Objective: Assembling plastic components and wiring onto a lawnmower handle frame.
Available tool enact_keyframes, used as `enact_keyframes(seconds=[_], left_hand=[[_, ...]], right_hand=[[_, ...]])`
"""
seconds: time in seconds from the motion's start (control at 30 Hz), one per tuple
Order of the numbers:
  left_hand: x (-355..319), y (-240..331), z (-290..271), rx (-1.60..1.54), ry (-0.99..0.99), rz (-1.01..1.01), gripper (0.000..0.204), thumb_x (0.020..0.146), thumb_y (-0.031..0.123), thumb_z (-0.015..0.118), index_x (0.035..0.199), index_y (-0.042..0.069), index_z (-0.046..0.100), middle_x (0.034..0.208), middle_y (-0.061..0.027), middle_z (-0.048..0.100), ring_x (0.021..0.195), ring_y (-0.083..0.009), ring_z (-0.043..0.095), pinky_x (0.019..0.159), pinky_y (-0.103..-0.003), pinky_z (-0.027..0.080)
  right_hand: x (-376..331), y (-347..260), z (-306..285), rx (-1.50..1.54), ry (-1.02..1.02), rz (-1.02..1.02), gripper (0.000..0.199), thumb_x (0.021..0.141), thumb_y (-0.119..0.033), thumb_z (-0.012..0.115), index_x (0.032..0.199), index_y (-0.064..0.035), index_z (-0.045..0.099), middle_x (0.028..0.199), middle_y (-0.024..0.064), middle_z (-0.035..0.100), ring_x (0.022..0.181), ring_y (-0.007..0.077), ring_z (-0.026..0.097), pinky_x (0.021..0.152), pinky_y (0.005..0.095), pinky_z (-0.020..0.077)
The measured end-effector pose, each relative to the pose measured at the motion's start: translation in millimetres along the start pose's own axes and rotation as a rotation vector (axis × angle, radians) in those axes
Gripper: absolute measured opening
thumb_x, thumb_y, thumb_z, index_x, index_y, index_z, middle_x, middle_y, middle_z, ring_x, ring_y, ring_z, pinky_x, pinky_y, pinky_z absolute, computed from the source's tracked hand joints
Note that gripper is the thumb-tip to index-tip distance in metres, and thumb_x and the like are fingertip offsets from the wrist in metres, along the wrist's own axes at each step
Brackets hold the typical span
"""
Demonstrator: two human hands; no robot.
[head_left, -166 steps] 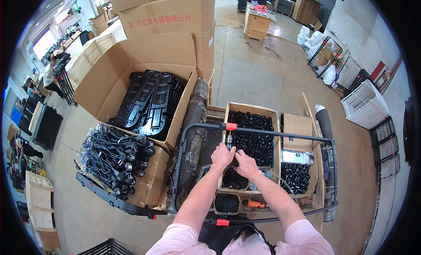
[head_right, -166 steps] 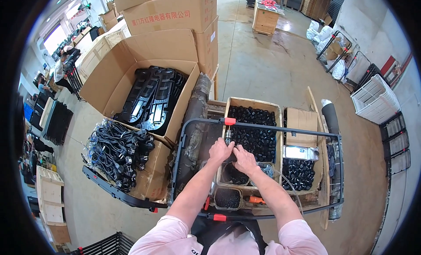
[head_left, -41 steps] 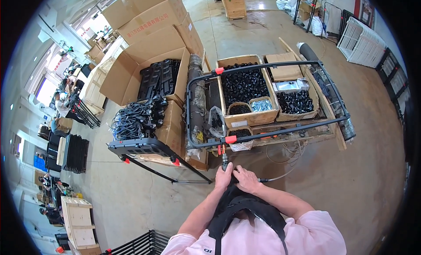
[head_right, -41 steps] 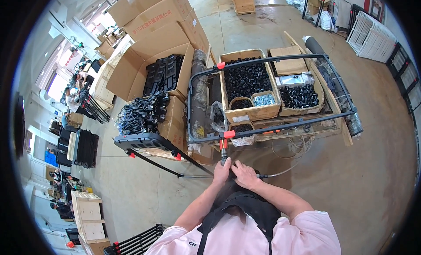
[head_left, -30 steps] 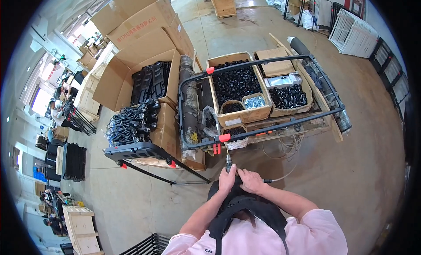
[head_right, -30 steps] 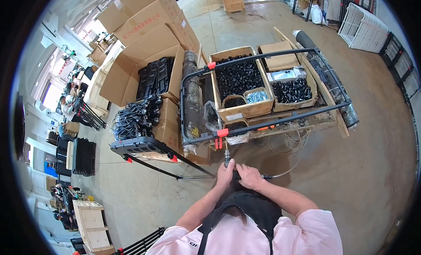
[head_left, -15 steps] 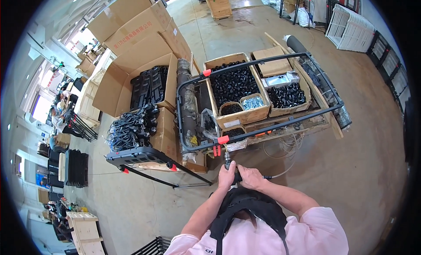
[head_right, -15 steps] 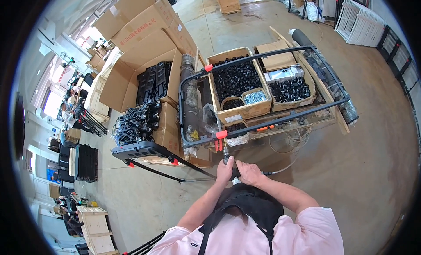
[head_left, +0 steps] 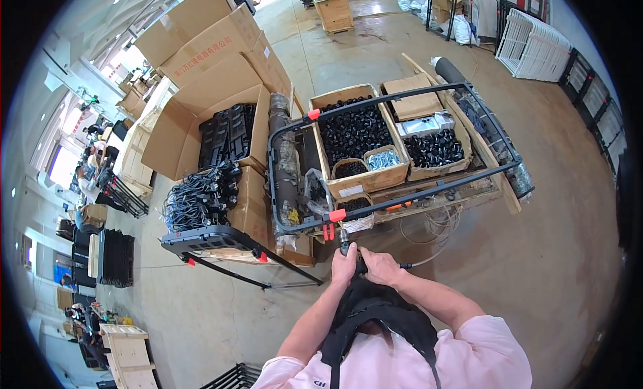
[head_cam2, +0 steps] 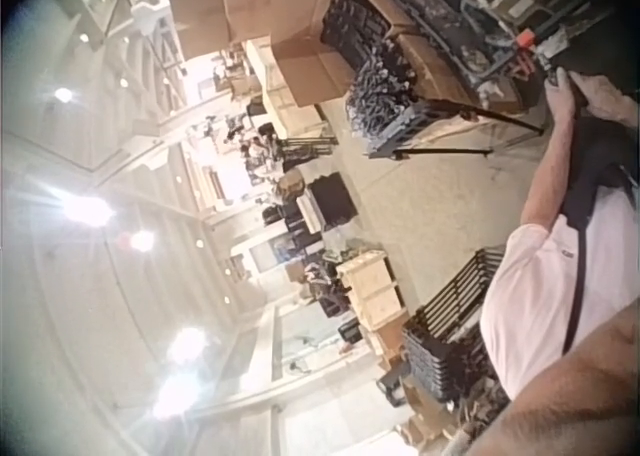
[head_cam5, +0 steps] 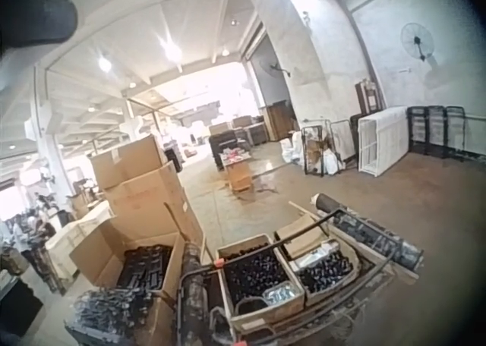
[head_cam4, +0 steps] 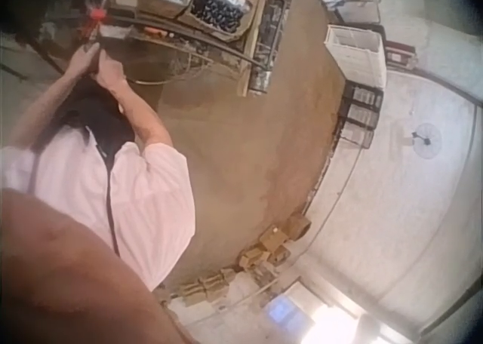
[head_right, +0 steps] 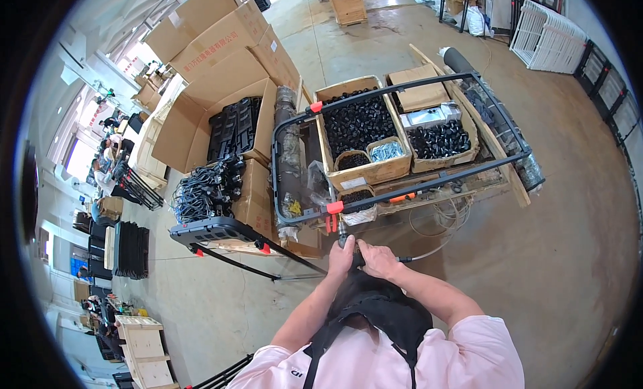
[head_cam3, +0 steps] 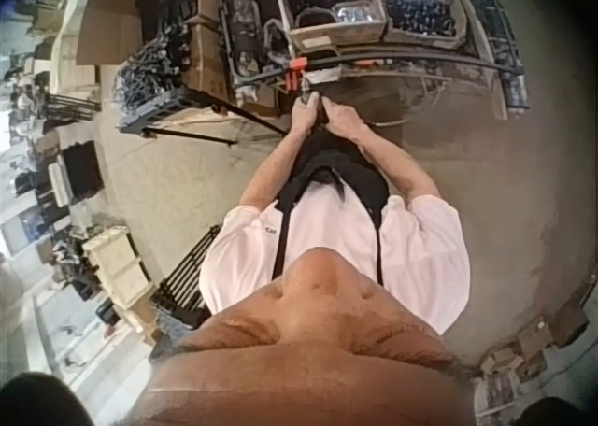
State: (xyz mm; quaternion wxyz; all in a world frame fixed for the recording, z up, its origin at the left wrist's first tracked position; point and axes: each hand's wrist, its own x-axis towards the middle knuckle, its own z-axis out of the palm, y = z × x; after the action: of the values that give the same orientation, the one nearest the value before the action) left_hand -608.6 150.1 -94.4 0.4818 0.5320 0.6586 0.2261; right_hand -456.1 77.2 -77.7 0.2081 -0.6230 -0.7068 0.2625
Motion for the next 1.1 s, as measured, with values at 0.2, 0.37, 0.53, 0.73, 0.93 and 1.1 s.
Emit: enact_keyframes(seconds=[0.2, 0.37, 0.53, 0.73, 0.93, 1.1], left_hand=[[9, 0, 1, 0.073, 0.031, 0.006, 0.061, 0.098, 0.056, 0.070, 0.111, -0.004, 0.069, 0.102, -0.0188, 0.075, 0.097, -0.0298, 0.072, 0.088, -0.044, 0.054], [10, 7, 1, 0.129, 0.010, 0.007, 0.069, 0.097, 0.058, 0.069, 0.120, -0.007, 0.066, 0.113, -0.0303, 0.074, 0.112, -0.0437, 0.072, 0.096, -0.050, 0.054], [6, 7, 0, 0.058, 0.002, -0.018, 0.066, 0.098, 0.058, 0.069, 0.120, -0.005, 0.068, 0.114, -0.0229, 0.075, 0.108, -0.0317, 0.072, 0.094, -0.044, 0.054], [1, 3, 1, 0.041, 0.009, 0.002, 0.069, 0.097, 0.058, 0.070, 0.119, -0.007, 0.066, 0.112, -0.0289, 0.074, 0.108, -0.0396, 0.073, 0.095, -0.047, 0.054], [-4, 0, -1, 0.063, -0.012, -0.012, 0.070, 0.097, 0.058, 0.069, 0.120, -0.007, 0.067, 0.112, -0.0293, 0.074, 0.110, -0.0400, 0.073, 0.096, -0.047, 0.054], [-12, 1, -1, 0.080, 0.014, -0.008, 0.068, 0.097, 0.058, 0.070, 0.118, -0.006, 0.067, 0.112, -0.0286, 0.074, 0.109, -0.0399, 0.073, 0.095, -0.047, 0.054]], right_hand=[[6, 2, -2, -0.001, -0.042, 0.024, 0.079, 0.078, -0.018, 0.084, 0.142, 0.0043, 0.044, 0.115, 0.0300, 0.073, 0.107, 0.0441, 0.072, 0.093, 0.0506, 0.0582], [5, 3, -2, -0.009, -0.015, -0.005, 0.066, 0.077, -0.013, 0.080, 0.135, -0.0009, 0.052, 0.115, 0.0230, 0.068, 0.106, 0.0432, 0.071, 0.091, 0.0509, 0.0583], [6, 3, 6, -0.077, 0.085, -0.135, 0.052, 0.075, -0.008, 0.078, 0.124, -0.0053, 0.059, 0.114, 0.0165, 0.059, 0.107, 0.0401, 0.067, 0.089, 0.0520, 0.0584], [0, -1, 9, -0.074, 0.058, -0.090, 0.048, 0.075, -0.007, 0.077, 0.119, -0.0058, 0.059, 0.112, 0.0151, 0.058, 0.107, 0.0386, 0.067, 0.089, 0.0531, 0.0578], [-6, -4, 8, -0.066, 0.028, -0.067, 0.046, 0.076, -0.011, 0.081, 0.118, -0.0065, 0.060, 0.112, 0.0148, 0.058, 0.108, 0.0384, 0.067, 0.089, 0.0537, 0.0575], [-10, -6, 8, -0.068, 0.018, -0.067, 0.048, 0.076, -0.016, 0.084, 0.117, -0.0067, 0.060, 0.113, 0.0152, 0.059, 0.109, 0.0384, 0.067, 0.089, 0.0536, 0.0576]])
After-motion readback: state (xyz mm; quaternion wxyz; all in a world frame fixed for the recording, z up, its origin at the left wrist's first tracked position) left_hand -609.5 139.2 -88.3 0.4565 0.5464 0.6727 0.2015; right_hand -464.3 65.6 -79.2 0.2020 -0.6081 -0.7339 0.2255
